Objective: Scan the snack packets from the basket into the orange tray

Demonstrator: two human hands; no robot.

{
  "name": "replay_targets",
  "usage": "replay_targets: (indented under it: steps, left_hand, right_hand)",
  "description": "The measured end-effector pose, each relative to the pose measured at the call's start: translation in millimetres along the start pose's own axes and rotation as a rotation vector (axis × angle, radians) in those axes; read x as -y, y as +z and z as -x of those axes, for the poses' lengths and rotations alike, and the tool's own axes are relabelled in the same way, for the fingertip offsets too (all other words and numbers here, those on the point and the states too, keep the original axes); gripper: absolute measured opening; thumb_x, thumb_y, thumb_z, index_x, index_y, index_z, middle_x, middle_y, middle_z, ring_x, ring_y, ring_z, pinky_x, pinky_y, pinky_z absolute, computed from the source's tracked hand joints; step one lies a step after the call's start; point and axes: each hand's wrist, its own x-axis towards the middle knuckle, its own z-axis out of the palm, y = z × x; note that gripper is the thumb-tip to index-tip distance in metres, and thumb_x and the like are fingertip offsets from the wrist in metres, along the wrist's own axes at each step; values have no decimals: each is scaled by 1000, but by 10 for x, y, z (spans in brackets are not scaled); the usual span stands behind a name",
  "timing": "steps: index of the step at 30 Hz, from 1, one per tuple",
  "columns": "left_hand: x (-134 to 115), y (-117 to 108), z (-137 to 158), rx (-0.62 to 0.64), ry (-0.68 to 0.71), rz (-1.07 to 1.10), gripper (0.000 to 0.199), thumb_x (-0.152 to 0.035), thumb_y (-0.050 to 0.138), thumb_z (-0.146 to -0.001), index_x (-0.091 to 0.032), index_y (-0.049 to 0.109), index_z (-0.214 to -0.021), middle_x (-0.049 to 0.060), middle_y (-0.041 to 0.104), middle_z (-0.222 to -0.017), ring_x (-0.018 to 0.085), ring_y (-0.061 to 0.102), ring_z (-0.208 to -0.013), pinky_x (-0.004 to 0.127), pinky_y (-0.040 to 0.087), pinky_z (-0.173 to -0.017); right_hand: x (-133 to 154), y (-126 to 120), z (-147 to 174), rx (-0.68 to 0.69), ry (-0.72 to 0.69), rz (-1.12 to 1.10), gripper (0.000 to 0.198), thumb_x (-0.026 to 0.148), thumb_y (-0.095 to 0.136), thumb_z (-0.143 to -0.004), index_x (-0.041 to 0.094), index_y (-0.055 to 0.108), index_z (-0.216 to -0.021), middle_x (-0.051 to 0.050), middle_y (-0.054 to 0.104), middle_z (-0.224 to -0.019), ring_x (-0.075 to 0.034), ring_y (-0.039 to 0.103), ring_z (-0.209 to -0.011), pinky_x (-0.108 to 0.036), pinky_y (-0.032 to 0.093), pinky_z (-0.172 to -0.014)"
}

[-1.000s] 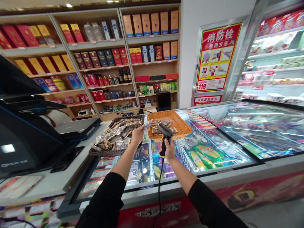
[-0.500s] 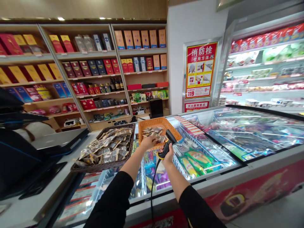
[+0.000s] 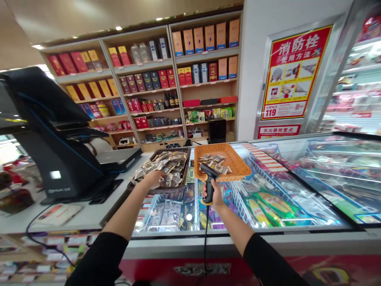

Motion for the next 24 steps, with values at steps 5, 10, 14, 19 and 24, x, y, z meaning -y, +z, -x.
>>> replay_targets:
  steps: [5, 10, 14, 19, 24]
  left_hand:
    - [-57, 8, 62, 72, 36, -203, 44, -8, 71, -53, -22, 69, -95, 9, 67, -100, 27, 59, -100, 30, 44, -85]
    - [-224, -16, -68, -97, 44, 26, 28, -27, 70, -67, -20, 65, -94, 7, 66, -88, 24, 62, -85, 30, 45, -77]
    - [-543, 164, -332, -335, -19, 356, 32, -32, 58, -78, -16, 60, -106, 6, 66, -85, 20, 62, -77, 30, 47, -73]
    - [-916, 594, -628, -260, 93, 741, 44, -8, 58, -65, -15, 60, -109, 6, 70, -98, 19, 64, -90, 28, 47, -81]
    - [-946, 828, -637, -254, 66, 561, 33, -14, 58, -70, -21, 69, -101, 4, 73, -94, 23, 63, -94, 30, 46, -84]
  right_hand:
    - [-21, 10, 70, 31, 40, 39, 47, 63, 64, -68, 22, 44, -80, 6, 52, -53, -9, 42, -34, -21, 32, -34]
    - [-42, -13, 53, 10, 30, 41, 47, 64, 64, -68, 22, 45, -78, 6, 52, -52, -9, 42, -34, -22, 34, -35]
    - [-38, -38, 29, 2, -53, 74, 45, 61, 63, -71, 22, 44, -81, 6, 53, -53, -9, 43, -34, -21, 33, -34]
    - [33, -86, 8, -62, -171, 172, 43, 59, 63, -72, 23, 42, -82, 8, 52, -52, -8, 44, -33, -20, 34, -35]
    - [31, -87, -9, -57, -211, 208, 40, 57, 61, -76, 23, 42, -81, 8, 52, -52, -8, 45, -34, -19, 33, -35]
